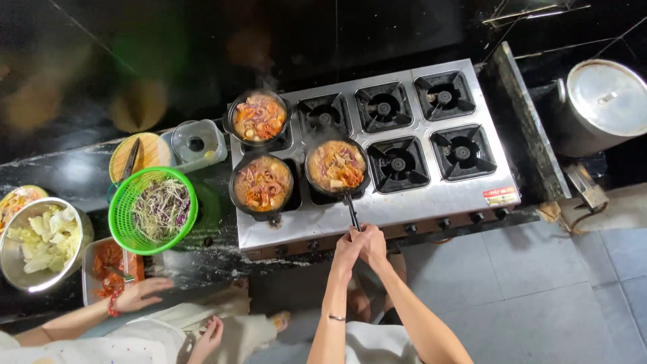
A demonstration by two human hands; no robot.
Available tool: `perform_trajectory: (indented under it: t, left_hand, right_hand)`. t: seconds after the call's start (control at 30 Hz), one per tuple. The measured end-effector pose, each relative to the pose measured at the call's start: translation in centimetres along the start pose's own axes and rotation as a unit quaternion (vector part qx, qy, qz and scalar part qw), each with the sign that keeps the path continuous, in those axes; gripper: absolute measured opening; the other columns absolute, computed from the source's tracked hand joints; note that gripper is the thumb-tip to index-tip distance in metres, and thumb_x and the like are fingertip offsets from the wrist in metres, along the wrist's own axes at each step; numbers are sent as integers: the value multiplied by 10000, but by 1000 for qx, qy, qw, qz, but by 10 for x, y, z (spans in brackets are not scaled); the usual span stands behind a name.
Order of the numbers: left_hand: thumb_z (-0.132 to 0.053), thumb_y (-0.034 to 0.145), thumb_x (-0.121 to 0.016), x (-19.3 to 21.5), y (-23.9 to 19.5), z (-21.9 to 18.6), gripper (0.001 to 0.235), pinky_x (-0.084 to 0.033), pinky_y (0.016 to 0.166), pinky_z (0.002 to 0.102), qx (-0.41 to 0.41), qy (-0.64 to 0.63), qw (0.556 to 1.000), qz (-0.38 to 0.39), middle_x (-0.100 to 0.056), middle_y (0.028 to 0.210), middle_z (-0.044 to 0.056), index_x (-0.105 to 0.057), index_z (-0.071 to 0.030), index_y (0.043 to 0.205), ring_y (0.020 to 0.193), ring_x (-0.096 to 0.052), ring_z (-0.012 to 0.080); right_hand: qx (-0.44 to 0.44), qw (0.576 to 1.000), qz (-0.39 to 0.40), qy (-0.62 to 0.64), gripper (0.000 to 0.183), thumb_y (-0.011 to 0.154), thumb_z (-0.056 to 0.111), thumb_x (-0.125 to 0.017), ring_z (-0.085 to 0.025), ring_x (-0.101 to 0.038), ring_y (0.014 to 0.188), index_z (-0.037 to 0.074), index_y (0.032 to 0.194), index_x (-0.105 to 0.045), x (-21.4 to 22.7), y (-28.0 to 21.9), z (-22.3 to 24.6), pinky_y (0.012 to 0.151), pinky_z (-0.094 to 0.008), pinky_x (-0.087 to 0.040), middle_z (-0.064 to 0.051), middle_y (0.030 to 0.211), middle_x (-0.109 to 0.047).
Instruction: The person cooks food in small pans on a gas stove, then transfers the cooked items to a tray. They add chopped herbs to the food, open a refrigerator to store various containers of ingredients, and finally wash a cloth at a sink.
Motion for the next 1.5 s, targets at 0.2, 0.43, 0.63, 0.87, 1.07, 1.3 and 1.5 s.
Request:
perform_trajectory:
  t: [0.2,0.43,0.63,0.87,1.07,1.3,1.5]
  left_hand:
    - [-482,743,-837,-9,-6,-6,609,-482,895,281,2,-24,1000,-10,-720,1062,45,-715,-28,1130,1006,-648,121]
    - [-491,749,-841,-40,-19,-3,664,-480,905,284,-18,-45,999,-21,-711,1086,63,-713,16,1159,1018,-635,128]
    - [-487,714,-850,-87,-27,-8,677,-498,887,292,-31,-90,994,-57,-724,1099,55,-710,-15,1180,1017,-651,127]
    - [-486,743,-854,-155,-30,12,640,-501,849,292,-73,-193,972,-116,-710,1065,63,-713,-5,1142,976,-646,123]
    - [-442,763,-853,-196,-63,29,596,-507,787,293,-117,-284,936,-174,-717,1037,49,-710,1,1134,935,-645,110]
    - [-403,785,-861,-193,-103,75,533,-499,766,286,-137,-331,897,-259,-699,1005,52,-717,0,1102,909,-625,115]
    - [-397,782,-852,-196,-176,117,533,-514,819,274,-165,-382,852,-317,-721,1045,46,-715,-12,1124,965,-653,117]
  right_hand:
    - [5,1000,5,3,382,873,436,-648,-406,-728,745,68,840,-744,11,-1,4,706,-475,-559,-213,722,-717]
    - [17,999,22,-25,383,882,426,-662,-412,-717,724,53,829,-736,39,1,-7,696,-472,-558,-212,719,-717]
    - [286,935,57,-204,271,881,353,-599,-399,-675,667,126,910,-746,66,13,5,618,-508,-527,-150,736,-696]
    - [181,963,115,-161,454,880,441,-665,-431,-695,720,9,742,-672,129,30,-21,677,-473,-526,-239,703,-688]
    - [282,914,162,-244,514,903,472,-676,-430,-694,773,-32,800,-689,143,33,-43,695,-482,-537,-269,742,-670]
    - [326,879,252,-241,393,879,439,-652,-331,-729,705,58,878,-750,136,-36,-45,679,-434,-541,-191,732,-719]
    - [387,824,312,-272,381,905,416,-660,-275,-675,601,45,881,-742,118,-107,-74,627,-413,-525,-187,669,-680]
Point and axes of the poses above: each hand's wrist, its own y-axis towards the middle knuckle, its own x-axis out of the back of the hand, z = x × y, the point moved 10 cm from there along y, towards the middle knuckle
